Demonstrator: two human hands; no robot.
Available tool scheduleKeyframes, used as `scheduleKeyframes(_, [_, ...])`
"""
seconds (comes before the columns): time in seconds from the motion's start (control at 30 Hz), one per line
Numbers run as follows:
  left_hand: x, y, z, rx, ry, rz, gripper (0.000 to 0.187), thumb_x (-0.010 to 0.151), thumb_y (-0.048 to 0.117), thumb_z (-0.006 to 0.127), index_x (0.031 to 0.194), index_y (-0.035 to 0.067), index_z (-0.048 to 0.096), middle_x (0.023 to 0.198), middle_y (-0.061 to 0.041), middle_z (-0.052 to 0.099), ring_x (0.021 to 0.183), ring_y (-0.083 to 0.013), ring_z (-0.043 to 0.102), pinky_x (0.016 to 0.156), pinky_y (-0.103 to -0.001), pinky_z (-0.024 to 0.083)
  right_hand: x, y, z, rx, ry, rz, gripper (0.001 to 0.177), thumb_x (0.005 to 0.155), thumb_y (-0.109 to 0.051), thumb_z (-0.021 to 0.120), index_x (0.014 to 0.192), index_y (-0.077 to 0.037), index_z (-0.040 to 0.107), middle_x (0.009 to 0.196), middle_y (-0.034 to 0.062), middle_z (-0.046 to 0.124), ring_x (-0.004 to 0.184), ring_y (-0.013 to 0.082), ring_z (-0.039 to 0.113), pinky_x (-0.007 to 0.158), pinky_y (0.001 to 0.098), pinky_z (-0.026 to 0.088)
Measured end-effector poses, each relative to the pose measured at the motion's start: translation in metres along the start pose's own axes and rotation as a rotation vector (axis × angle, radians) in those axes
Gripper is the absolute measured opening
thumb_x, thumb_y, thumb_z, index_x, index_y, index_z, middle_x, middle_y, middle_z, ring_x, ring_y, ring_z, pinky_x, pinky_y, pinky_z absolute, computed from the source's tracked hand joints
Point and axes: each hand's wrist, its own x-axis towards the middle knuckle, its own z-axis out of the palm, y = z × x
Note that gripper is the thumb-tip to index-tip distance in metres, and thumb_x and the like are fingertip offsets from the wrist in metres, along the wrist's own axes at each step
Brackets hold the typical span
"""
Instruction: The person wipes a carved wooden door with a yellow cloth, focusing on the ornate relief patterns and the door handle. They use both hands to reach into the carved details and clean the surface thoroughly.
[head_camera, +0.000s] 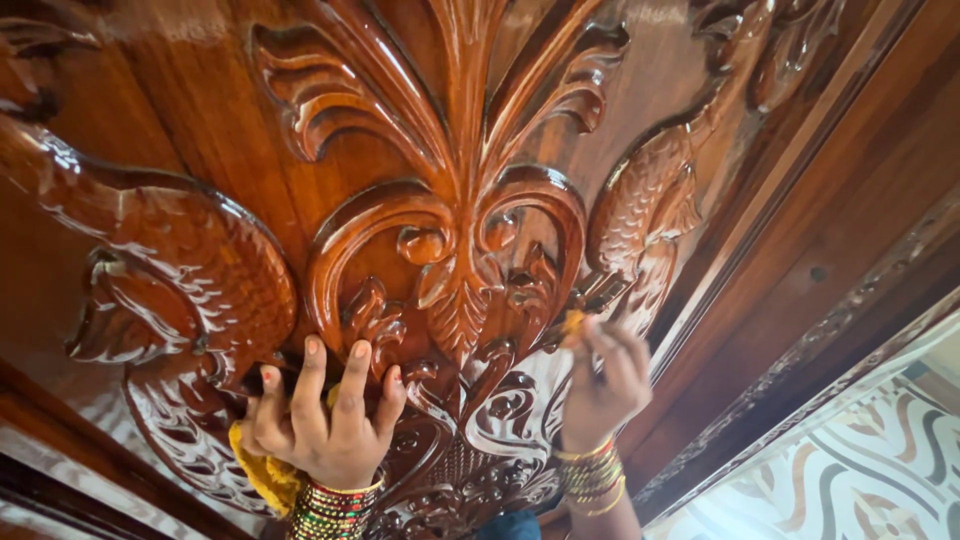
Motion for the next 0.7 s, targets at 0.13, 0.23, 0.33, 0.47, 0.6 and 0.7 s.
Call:
scheduleKeyframes(0.13, [-0.003,-0.001,0.002,-0.016,0.025,0.001,0.041,0.101,0.056,0.066,0.130,0.028,0.075,0.142,-0.005,0.063,0.136,-0.0346,0.041,0.109,-0.056,0.031,-0.023,-0.001,0.007,-0.031,-0.101,-0.327,0.013,0.081,-0.007,0.085,0.080,-0.010,0.072,0.090,0.0030,0.073,0.081,0.0126,0.068,0.065,0.0253,0.053])
scheduleKeyframes(0.23, [-0.002,-0.001,0.002,-0.010,0.031,0.002,0.041,0.101,0.055,0.067,0.130,0.027,0.075,0.141,-0.004,0.063,0.133,-0.0343,0.044,0.109,-0.055,0.032,-0.010,0.007,0.001,-0.085,-0.069,-0.242,0.011,0.084,-0.008,0.083,0.084,-0.009,0.072,0.093,0.0049,0.072,0.085,0.0136,0.066,0.069,0.0286,0.052])
scheduleKeyframes(0.33, [-0.001,0.001,0.001,0.000,0.040,0.002,0.040,0.102,0.055,0.067,0.131,0.027,0.075,0.140,-0.004,0.062,0.129,-0.0336,0.045,0.109,-0.055,0.033,0.009,0.017,-0.004,-0.185,0.024,-0.138,0.004,0.091,-0.005,0.079,0.091,-0.006,0.074,0.102,0.0076,0.071,0.094,0.0157,0.067,0.076,0.0312,0.054])
scheduleKeyframes(0.47, [0.002,0.002,0.000,-0.002,0.050,0.009,0.042,0.101,0.055,0.067,0.130,0.026,0.075,0.139,-0.004,0.062,0.126,-0.0334,0.047,0.108,-0.054,0.035,-0.021,0.010,0.003,-0.078,-0.059,-0.189,0.011,0.083,-0.009,0.084,0.080,-0.010,0.074,0.092,0.0043,0.074,0.080,0.0123,0.067,0.062,0.0278,0.050])
scheduleKeyframes(0.6, [0.002,0.001,0.000,0.002,0.044,0.013,0.042,0.102,0.055,0.067,0.131,0.026,0.075,0.139,-0.004,0.062,0.123,-0.0332,0.048,0.108,-0.054,0.036,-0.036,-0.001,0.007,-0.004,-0.102,-0.304,0.018,0.083,-0.007,0.083,0.076,-0.009,0.067,0.090,0.0026,0.071,0.078,0.0138,0.062,0.061,0.0290,0.046])
scheduleKeyframes(0.7, [0.002,0.000,0.000,0.014,0.060,0.020,0.041,0.101,0.055,0.068,0.131,0.027,0.075,0.138,-0.004,0.063,0.121,-0.0315,0.048,0.107,-0.052,0.036,-0.002,-0.006,0.007,-0.064,-0.016,-0.369,0.008,0.085,-0.005,0.080,0.090,-0.009,0.077,0.096,0.0045,0.067,0.083,0.0179,0.058,0.066,0.0308,0.045])
